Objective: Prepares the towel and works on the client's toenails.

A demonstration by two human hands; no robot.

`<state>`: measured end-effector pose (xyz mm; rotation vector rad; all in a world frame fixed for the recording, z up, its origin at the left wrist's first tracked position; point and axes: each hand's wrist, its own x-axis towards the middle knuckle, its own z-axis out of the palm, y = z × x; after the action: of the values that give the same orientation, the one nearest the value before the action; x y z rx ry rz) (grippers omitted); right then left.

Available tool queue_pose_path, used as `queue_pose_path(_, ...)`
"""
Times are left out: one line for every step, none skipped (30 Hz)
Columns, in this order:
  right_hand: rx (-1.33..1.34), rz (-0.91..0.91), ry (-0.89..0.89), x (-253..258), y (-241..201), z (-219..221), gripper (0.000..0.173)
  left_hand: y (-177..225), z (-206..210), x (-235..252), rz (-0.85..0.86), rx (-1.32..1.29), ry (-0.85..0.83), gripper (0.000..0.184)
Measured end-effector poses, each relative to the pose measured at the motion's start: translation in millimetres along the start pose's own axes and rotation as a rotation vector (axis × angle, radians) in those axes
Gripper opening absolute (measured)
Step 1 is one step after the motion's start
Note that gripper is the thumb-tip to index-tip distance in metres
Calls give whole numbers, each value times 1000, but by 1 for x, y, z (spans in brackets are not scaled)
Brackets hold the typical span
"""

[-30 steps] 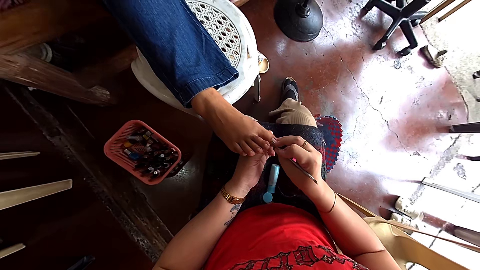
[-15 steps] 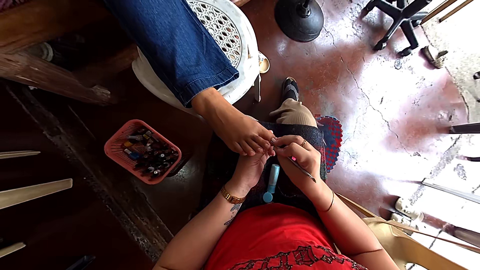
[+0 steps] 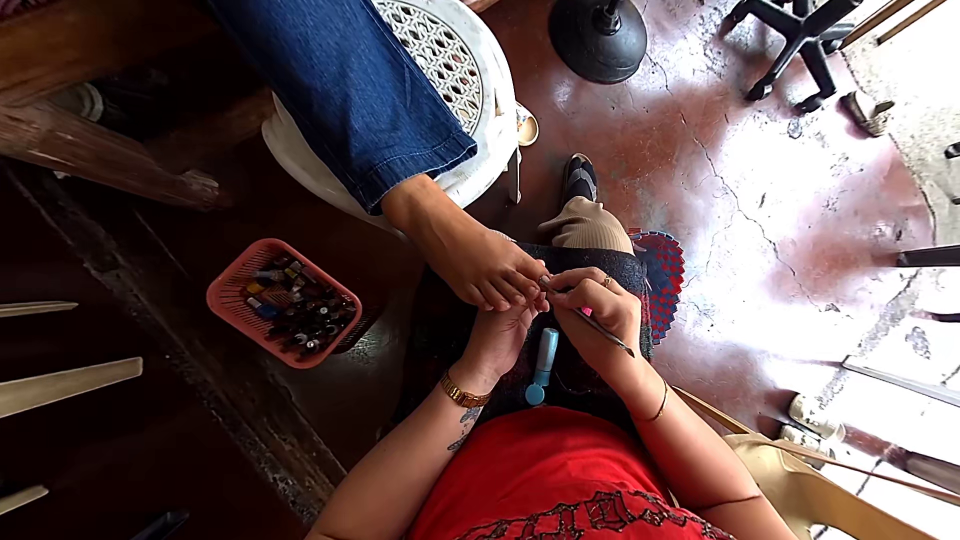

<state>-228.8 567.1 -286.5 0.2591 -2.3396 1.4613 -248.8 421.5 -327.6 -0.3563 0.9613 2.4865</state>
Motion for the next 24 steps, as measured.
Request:
queue_pose_path(9,11,-6,0,-1,-2,13,0,0,0,-3,-1,5,20)
queue_pose_path(12,20,-11,1,-3,-4,12,0,0,0,-5,2,8,20)
queue_pose_path(10,21,-13,1,-3,-4,13,1,-1,0,-5,4,10,20)
queue_pose_path(6,11,-10,1,-3,-3,13,1,-1,0,-1,8,6,20)
queue_pose_path(-2,-4,-3,1,-2,-1,13,1,0,0,0,11,5,21)
queue_pose_path(-9,-14,6,1,-1,0,13,0,0,0,-1,10,8,21)
queue_pose_path(-3,-13,10,2,0,0,13,0,1,0,-2,5,10,20)
queue_pose_path(10,1,5,2,0,-2,13,0,1,0,-4,-2,9,20)
queue_pose_path(26,20,-7,3,-2,-4,13,0,0,-1,-6,-9,7,20)
queue_pose_path(38,37,-20,3,-3,-6,13,0,-1,-1,-5,-11,5,21)
queue_pose_path(37,39,-27,3,-4,-7,13,1,-1,-1,-3,-11,4,20)
queue_pose_path(29,31,-24,4,-5,-5,13,1,0,-1,-3,-5,2,20)
queue_pose_path(22,21,-17,4,-4,-4,13,1,0,-1,-4,-2,4,20)
queue_pose_path(22,18,-13,4,-2,-3,13,1,1,-1,-6,-2,4,21)
queue_pose_path(25,20,-14,5,-2,-4,13,1,1,-1,-6,-2,2,22)
queue_pose_path(31,30,-21,5,-2,-5,13,0,0,-1,-5,-3,0,22)
queue_pose_path(38,38,-28,5,-3,-7,13,0,-1,-1,-3,-5,-2,21)
queue_pose_path(36,38,-33,5,-4,-7,12,1,-1,0,0,-3,-3,20)
queue_pose_path(21,30,-34,5,-4,-6,13,1,-1,0,4,2,-5,20)
queue_pose_path(-2,17,-24,5,-4,-4,13,1,0,0,4,9,-5,19)
queue_pose_path(-19,7,-16,4,-4,-2,14,1,0,0,1,12,-5,19)
queue_pose_path(-20,4,-11,5,-3,-1,14,1,0,0,-1,11,-6,20)
queue_pose_path(-6,10,-12,5,-3,-2,13,0,0,0,0,9,-7,21)
queue_pose_path(14,24,-20,5,-4,-5,13,0,0,0,4,5,-9,21)
